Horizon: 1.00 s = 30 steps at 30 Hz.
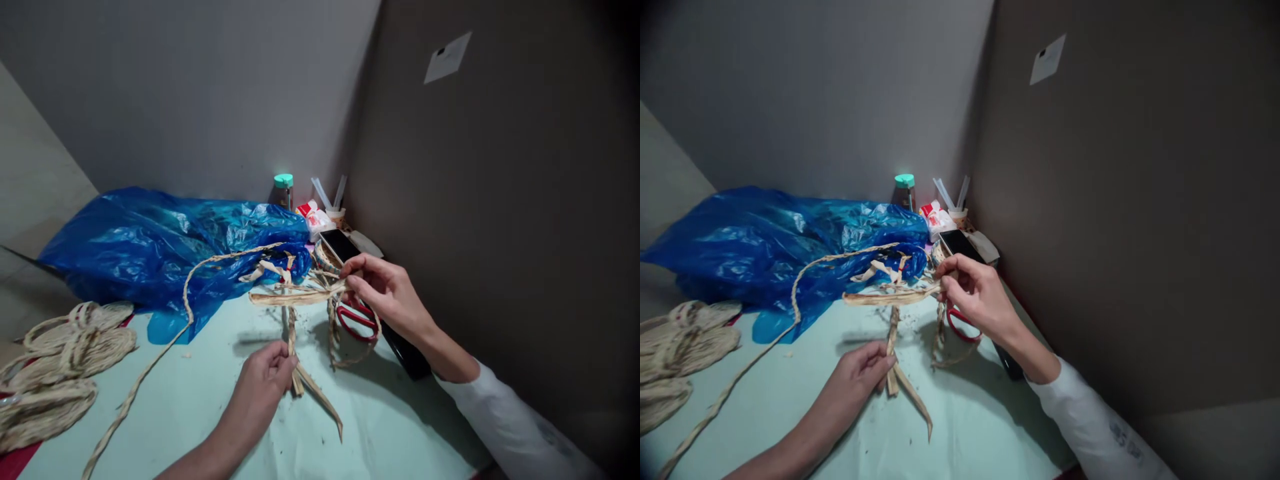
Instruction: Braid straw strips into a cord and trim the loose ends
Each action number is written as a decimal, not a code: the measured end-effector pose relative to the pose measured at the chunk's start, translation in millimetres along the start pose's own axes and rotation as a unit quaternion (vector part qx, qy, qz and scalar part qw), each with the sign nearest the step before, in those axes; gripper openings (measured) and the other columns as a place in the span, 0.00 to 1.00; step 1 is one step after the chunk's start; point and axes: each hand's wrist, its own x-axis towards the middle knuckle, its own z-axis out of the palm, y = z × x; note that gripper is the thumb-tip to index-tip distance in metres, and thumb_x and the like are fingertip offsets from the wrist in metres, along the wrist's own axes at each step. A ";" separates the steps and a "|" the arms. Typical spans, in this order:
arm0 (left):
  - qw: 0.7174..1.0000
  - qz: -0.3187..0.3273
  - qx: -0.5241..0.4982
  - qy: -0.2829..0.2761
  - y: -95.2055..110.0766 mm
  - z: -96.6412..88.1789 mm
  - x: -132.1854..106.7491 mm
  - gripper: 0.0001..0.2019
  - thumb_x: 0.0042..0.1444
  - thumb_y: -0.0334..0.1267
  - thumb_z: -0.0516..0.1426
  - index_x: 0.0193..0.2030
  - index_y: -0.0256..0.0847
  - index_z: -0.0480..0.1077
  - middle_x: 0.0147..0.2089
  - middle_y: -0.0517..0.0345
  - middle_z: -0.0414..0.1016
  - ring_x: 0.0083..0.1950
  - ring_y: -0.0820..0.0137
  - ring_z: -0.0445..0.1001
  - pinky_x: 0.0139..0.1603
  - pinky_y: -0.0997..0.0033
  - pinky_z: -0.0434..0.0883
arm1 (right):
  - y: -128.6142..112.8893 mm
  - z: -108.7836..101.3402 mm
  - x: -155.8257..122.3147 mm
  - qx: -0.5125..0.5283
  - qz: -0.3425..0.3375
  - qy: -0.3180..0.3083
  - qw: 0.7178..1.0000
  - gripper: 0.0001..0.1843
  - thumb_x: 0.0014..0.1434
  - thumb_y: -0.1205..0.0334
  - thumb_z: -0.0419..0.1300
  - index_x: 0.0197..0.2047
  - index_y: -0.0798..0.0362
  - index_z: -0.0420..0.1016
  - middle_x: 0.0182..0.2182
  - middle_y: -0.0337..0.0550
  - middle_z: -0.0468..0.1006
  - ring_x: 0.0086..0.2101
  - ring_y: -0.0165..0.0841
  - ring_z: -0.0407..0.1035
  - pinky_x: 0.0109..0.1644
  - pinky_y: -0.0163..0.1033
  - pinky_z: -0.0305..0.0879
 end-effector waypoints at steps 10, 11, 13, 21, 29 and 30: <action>0.998 -0.038 -0.023 0.032 8.8 -3.3 -5.2 0.18 0.51 0.50 0.58 0.19 0.40 0.63 0.13 0.70 0.50 0.17 0.79 0.47 0.20 0.73 0.44 | 21.3 35.8 -39.4 -0.292 -0.131 -0.115 0.940 0.14 0.52 0.74 0.51 0.42 0.54 0.67 0.30 0.42 0.67 0.29 0.32 0.61 0.34 0.36 0.58; 0.998 -0.042 -0.035 0.030 9.0 -3.7 -5.3 0.18 0.51 0.50 0.58 0.19 0.40 0.63 0.13 0.70 0.51 0.16 0.79 0.47 0.19 0.74 0.43 | 20.2 37.7 -41.1 -0.321 -0.128 -0.114 0.932 0.14 0.52 0.74 0.50 0.42 0.54 0.68 0.31 0.43 0.66 0.29 0.32 0.60 0.33 0.36 0.57; 0.996 -0.051 -0.070 0.025 9.2 -3.6 -5.2 0.18 0.50 0.51 0.59 0.21 0.39 0.64 0.14 0.68 0.56 0.16 0.80 0.48 0.18 0.74 0.43 | 19.1 39.3 -43.4 -0.359 -0.115 -0.119 0.919 0.13 0.53 0.73 0.50 0.41 0.54 0.69 0.31 0.44 0.65 0.29 0.32 0.58 0.32 0.37 0.54; 0.992 -0.054 -0.092 0.067 7.2 -1.8 -6.6 0.19 0.50 0.51 0.60 0.21 0.39 0.63 0.17 0.65 0.63 0.16 0.81 0.51 0.18 0.76 0.47 | 15.5 33.8 -39.1 -0.312 -0.062 -0.240 0.917 0.09 0.53 0.71 0.54 0.35 0.53 0.73 0.31 0.43 0.70 0.31 0.33 0.64 0.35 0.36 0.56; 0.998 -0.019 -0.027 0.054 12.0 -3.2 -9.6 0.15 0.52 0.46 0.59 0.22 0.39 0.64 0.16 0.68 0.57 0.18 0.79 0.49 0.20 0.74 0.50 | 16.2 50.2 -37.6 -0.185 0.016 -0.227 0.956 0.09 0.65 0.61 0.53 0.37 0.55 0.72 0.25 0.38 0.73 0.25 0.28 0.62 0.29 0.33 0.53; 0.998 -0.021 -0.032 0.050 12.0 -2.9 -9.5 0.15 0.52 0.46 0.59 0.22 0.39 0.64 0.17 0.68 0.58 0.18 0.79 0.51 0.21 0.75 0.52 | 16.9 50.7 -37.5 -0.187 0.015 -0.213 0.959 0.08 0.64 0.62 0.53 0.34 0.55 0.70 0.25 0.37 0.72 0.24 0.27 0.61 0.29 0.33 0.53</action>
